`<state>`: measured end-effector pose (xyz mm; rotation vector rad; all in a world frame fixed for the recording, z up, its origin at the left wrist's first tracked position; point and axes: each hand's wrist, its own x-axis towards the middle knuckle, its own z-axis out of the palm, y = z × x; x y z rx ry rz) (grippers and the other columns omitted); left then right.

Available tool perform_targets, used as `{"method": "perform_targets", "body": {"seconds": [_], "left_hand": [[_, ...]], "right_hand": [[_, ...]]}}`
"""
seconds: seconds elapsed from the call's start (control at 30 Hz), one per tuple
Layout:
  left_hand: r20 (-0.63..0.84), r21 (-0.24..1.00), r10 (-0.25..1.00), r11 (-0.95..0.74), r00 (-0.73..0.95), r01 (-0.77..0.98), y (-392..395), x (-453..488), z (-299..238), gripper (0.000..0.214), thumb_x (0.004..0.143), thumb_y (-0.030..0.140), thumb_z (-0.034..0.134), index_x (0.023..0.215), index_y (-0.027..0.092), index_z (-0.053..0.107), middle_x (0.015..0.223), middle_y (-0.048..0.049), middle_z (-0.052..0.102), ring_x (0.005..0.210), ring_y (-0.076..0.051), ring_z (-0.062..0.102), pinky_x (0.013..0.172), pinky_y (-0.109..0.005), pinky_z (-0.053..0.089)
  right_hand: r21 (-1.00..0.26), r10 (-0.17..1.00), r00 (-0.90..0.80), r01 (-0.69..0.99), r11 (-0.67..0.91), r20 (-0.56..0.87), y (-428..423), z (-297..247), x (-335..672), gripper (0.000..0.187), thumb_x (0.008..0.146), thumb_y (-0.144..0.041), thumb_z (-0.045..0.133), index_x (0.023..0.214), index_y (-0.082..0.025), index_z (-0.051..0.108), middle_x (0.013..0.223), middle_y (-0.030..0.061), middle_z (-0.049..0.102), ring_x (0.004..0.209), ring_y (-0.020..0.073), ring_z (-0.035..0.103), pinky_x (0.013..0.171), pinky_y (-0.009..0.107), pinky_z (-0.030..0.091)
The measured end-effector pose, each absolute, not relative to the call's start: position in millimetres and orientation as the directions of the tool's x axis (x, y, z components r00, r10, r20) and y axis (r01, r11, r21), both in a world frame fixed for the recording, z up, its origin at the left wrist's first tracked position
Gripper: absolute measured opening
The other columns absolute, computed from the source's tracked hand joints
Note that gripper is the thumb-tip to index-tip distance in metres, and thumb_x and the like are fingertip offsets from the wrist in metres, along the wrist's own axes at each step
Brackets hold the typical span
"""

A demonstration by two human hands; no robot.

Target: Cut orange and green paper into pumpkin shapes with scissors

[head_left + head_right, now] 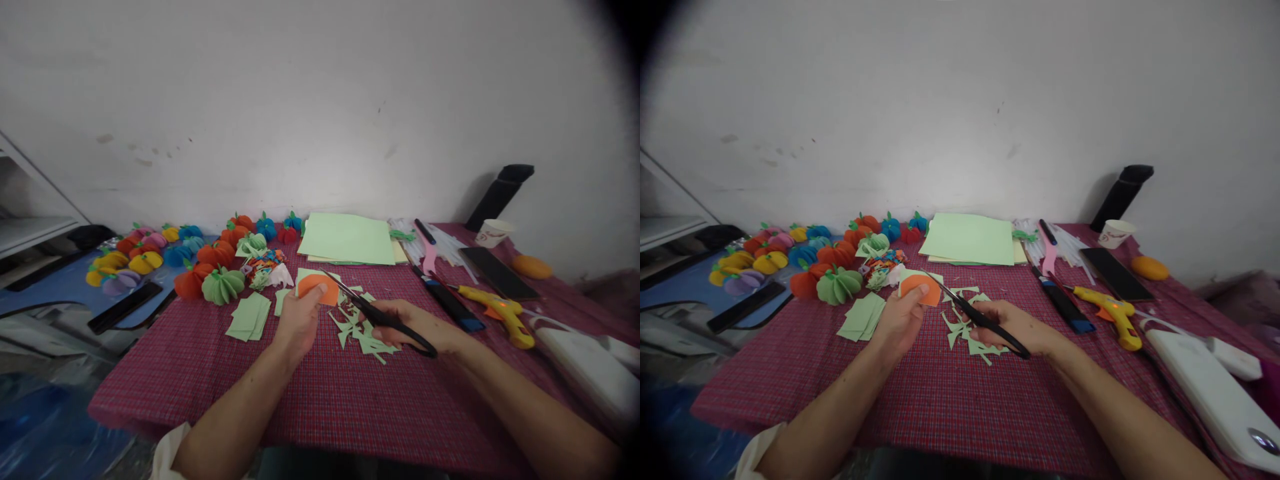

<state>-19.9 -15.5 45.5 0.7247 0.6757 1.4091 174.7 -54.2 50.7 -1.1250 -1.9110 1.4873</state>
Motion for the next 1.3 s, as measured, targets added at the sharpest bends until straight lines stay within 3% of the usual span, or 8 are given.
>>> {"method": "perform_targets", "body": {"seconds": [0.43, 0.63, 0.87, 1.03, 1.3], "left_hand": [[0.009, 0.799, 0.993, 0.063, 0.117, -0.599, -15, -24, 49, 0.008, 0.059, 0.014, 0.067, 0.065, 0.012, 0.062, 0.064, 0.0004, 0.062, 0.062, -0.01, 0.056, 0.066, -0.023, 0.044], [0.025, 0.827, 0.984, 0.079, 0.178, -0.557, -15, -25, 46, 0.007, 0.06, 0.014, 0.066, 0.066, 0.012, 0.064, 0.065, -0.0007, 0.063, 0.063, -0.01, 0.056, 0.067, -0.024, 0.044], [0.023, 0.852, 0.975, 0.097, 0.222, -0.514, -16, -23, 44, 0.005, 0.06, 0.014, 0.064, 0.064, 0.012, 0.064, 0.063, -0.0007, 0.061, 0.06, -0.01, 0.055, 0.065, -0.023, 0.043], [0.007, 0.864, 0.971, 0.114, 0.239, -0.49, -19, -22, 45, 0.005, 0.058, 0.014, 0.065, 0.062, 0.013, 0.063, 0.061, 0.0, 0.06, 0.059, -0.01, 0.054, 0.064, -0.024, 0.042], [0.003, 0.894, 0.959, 0.125, 0.284, -0.431, -22, -20, 41, 0.006, 0.059, 0.015, 0.064, 0.063, 0.012, 0.064, 0.061, -0.0015, 0.061, 0.058, -0.012, 0.054, 0.061, -0.025, 0.042]], "right_hand": [[-0.932, 0.807, -0.577, 0.348, 0.099, -0.13, -55, 56, 178, 0.032, 0.079, -0.04, 0.052, 0.1, -0.015, 0.05, 0.062, -0.0045, 0.041, 0.047, 0.0052, 0.035, 0.043, 0.018, 0.03], [-0.939, 0.751, -0.643, 0.331, 0.093, -0.152, -53, 54, 182, 0.039, 0.079, -0.041, 0.052, 0.108, -0.015, 0.046, 0.068, -0.0033, 0.041, 0.054, 0.0069, 0.038, 0.049, 0.019, 0.034], [-0.908, 0.745, -0.66, 0.366, 0.205, -0.098, -52, 54, 185, 0.04, 0.078, -0.042, 0.054, 0.106, -0.015, 0.049, 0.081, 0.0007, 0.045, 0.069, 0.0108, 0.043, 0.059, 0.021, 0.038], [-0.913, 0.736, -0.661, 0.376, 0.158, -0.145, -54, 56, 186, 0.044, 0.078, -0.045, 0.052, 0.111, -0.016, 0.047, 0.083, 0.0014, 0.045, 0.072, 0.0121, 0.043, 0.063, 0.023, 0.038], [-0.94, 0.737, -0.658, 0.327, 0.093, -0.156, -53, 53, 185, 0.043, 0.077, -0.045, 0.053, 0.108, -0.016, 0.048, 0.077, -0.0005, 0.042, 0.065, 0.0096, 0.04, 0.056, 0.02, 0.035]]}}
